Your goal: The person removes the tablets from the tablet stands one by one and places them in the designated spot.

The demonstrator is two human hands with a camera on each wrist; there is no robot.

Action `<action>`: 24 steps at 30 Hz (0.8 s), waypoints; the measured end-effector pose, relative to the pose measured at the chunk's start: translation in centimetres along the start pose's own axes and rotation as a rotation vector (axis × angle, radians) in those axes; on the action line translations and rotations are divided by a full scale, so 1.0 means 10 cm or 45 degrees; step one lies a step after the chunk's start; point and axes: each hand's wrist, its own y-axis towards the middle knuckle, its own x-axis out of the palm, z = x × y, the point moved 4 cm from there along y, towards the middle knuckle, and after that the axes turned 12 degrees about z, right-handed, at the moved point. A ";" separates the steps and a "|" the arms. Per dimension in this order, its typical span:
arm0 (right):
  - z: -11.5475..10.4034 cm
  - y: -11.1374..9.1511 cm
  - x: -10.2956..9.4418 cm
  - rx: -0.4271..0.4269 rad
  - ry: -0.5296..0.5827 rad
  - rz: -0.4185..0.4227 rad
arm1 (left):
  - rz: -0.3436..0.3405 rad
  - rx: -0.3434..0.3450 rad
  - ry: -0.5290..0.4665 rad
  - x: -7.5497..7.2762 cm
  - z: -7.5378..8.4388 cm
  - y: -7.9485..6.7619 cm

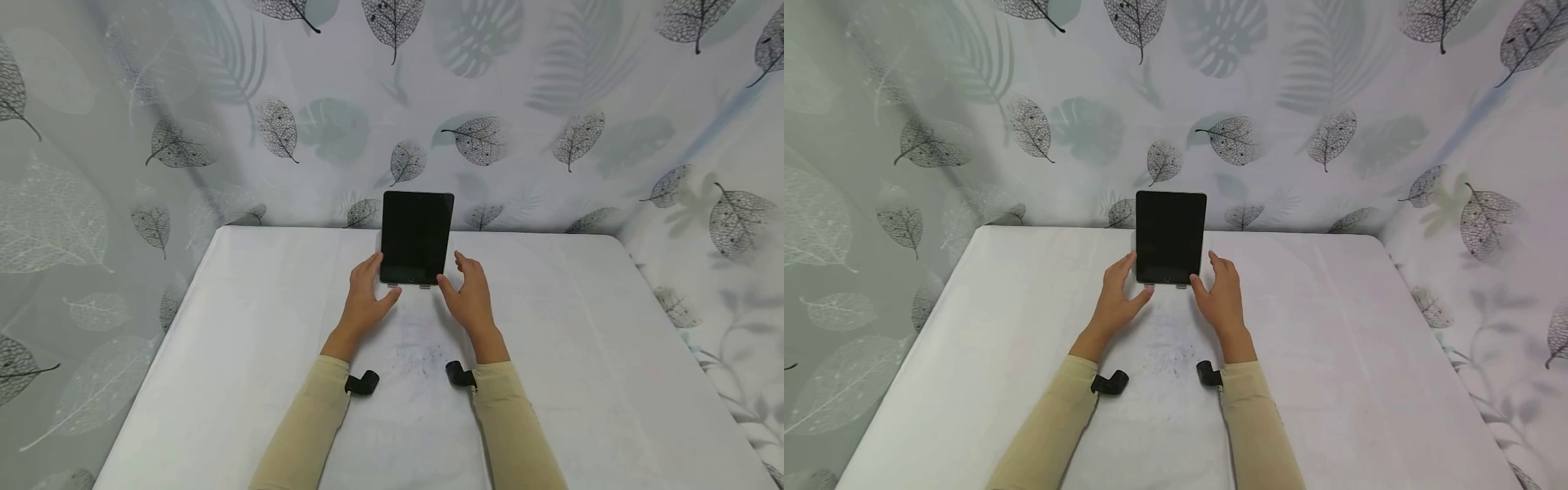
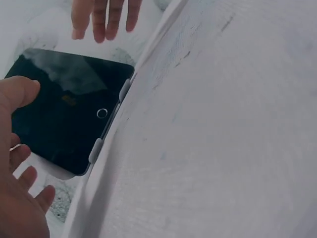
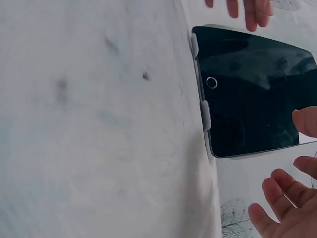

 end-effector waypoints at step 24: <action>0.36 0.01 0.33 0.220 0.555 0.025 | 0.188 -0.214 -0.502 0.14 -0.16 0.03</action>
